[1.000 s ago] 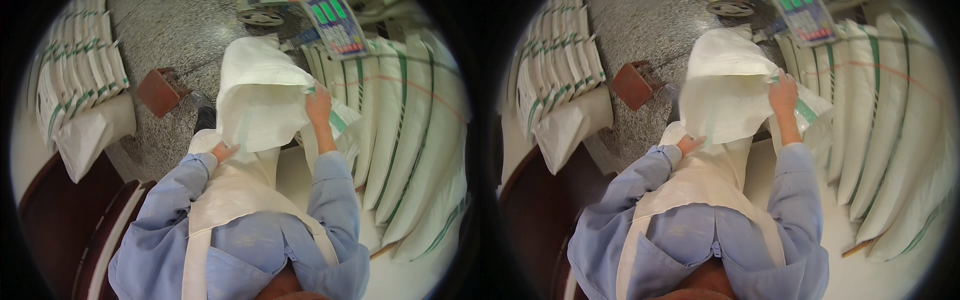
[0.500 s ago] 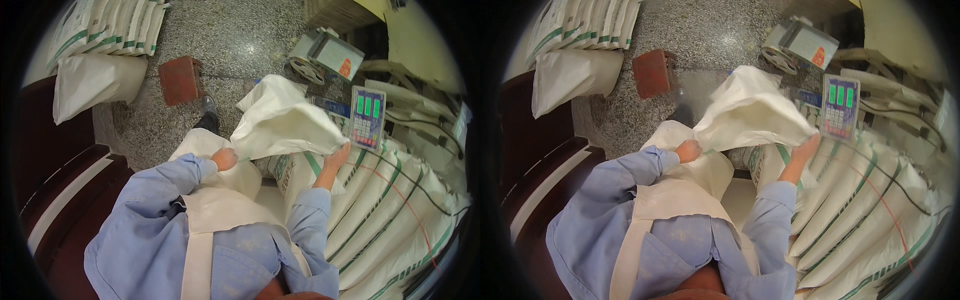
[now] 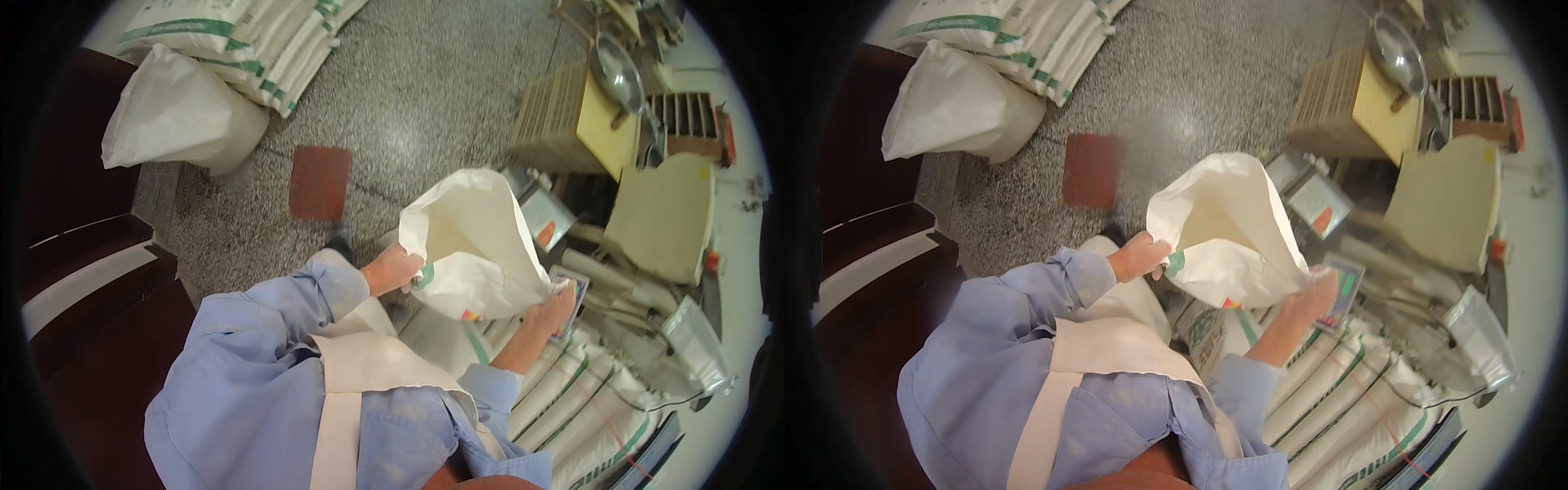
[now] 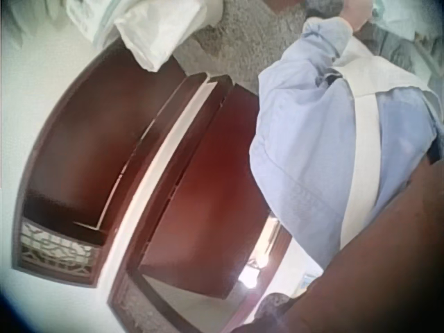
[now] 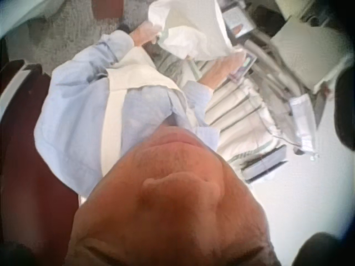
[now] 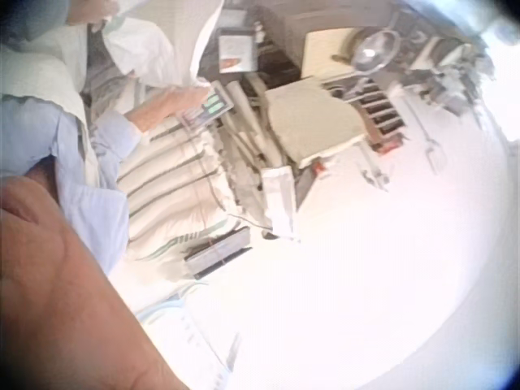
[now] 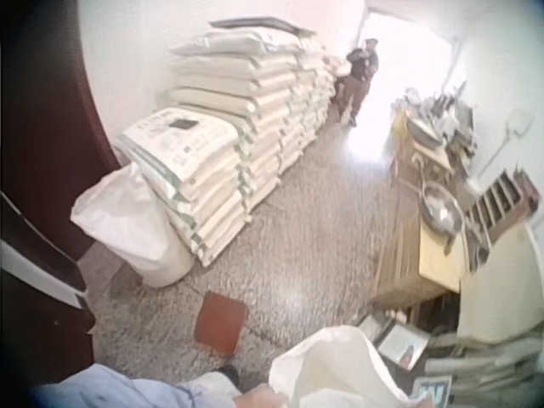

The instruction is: The person scoops flour from a large sack into a metal bowl, weighs it on a digital scale, and pours it into a mixing bowl. They then add a small packet of powder and a measured amount of water to the mixing bowl.

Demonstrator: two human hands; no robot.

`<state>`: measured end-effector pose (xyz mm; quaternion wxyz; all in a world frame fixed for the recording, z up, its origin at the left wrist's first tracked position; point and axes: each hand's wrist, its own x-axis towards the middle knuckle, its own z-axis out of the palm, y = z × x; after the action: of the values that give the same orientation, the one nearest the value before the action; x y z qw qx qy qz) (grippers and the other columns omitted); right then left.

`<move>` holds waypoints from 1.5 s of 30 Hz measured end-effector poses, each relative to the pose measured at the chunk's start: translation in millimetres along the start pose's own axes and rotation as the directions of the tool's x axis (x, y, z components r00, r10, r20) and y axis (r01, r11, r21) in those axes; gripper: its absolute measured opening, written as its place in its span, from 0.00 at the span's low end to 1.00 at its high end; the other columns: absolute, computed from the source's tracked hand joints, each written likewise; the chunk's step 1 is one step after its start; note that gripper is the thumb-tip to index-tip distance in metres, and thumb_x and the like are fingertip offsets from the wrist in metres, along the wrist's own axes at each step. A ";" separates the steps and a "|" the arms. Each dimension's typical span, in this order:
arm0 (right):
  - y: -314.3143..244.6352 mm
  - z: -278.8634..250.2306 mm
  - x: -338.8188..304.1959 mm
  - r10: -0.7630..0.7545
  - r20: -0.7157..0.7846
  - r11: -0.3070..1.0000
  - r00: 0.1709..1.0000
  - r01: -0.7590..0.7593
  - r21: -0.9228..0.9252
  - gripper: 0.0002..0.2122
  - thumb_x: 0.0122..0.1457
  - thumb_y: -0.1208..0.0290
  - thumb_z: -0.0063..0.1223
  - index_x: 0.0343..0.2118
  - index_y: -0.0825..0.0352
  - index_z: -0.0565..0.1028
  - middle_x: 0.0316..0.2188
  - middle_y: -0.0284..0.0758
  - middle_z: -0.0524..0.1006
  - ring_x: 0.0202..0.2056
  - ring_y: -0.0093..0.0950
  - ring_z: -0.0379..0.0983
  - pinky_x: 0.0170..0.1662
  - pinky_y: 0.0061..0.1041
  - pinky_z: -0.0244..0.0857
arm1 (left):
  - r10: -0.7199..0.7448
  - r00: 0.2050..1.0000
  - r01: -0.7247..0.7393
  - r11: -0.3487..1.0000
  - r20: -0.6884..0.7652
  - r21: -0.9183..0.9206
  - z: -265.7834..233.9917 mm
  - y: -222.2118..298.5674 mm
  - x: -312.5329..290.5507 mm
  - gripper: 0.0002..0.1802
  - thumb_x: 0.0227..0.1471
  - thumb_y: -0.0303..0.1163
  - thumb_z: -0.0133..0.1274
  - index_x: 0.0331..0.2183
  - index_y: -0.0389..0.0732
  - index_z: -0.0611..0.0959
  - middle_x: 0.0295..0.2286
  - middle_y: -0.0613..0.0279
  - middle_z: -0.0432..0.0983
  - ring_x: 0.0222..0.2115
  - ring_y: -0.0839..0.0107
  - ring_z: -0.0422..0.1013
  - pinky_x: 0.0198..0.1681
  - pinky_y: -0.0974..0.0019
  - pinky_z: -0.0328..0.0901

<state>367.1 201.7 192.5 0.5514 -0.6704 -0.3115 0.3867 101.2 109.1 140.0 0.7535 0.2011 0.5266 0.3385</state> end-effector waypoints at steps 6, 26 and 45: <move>-119.8 72.5 -2.1 -0.066 -0.156 0.980 0.986 0.094 0.178 0.09 0.57 0.66 0.39 0.25 0.65 0.65 0.24 0.28 0.63 0.28 0.21 0.60 0.32 0.22 0.60 | 0.295 0.951 -0.265 0.934 0.097 -0.240 -16.7 127.9 -27.1 0.11 0.46 0.30 0.40 0.33 0.39 0.73 0.22 0.65 0.69 0.16 0.76 0.64 0.17 0.71 0.60; -331.4 360.0 209.7 -0.573 0.585 0.577 0.574 -0.224 0.785 0.14 0.59 0.67 0.38 0.16 0.61 0.60 0.12 0.25 0.58 0.16 0.16 0.52 0.20 0.18 0.48 | 0.760 -0.625 -0.291 -0.014 -0.179 0.957 -113.4 485.3 50.7 0.14 0.44 0.36 0.47 0.20 0.34 0.72 0.21 0.53 0.72 0.21 0.66 0.69 0.23 0.65 0.65; -484.4 727.0 574.2 -0.640 0.229 0.536 0.733 0.212 0.817 0.13 0.57 0.70 0.40 0.15 0.61 0.57 0.14 0.25 0.53 0.18 0.17 0.49 0.23 0.19 0.48 | 0.929 -0.308 -0.865 -0.183 -0.206 0.467 -156.7 922.1 429.8 0.12 0.51 0.27 0.46 0.18 0.35 0.67 0.13 0.59 0.66 0.12 0.78 0.63 0.14 0.74 0.58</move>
<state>35.7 1144.5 499.3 0.7523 -0.1547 -0.4173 0.4858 -226.5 1047.2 408.5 0.0332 0.4808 0.3687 0.7948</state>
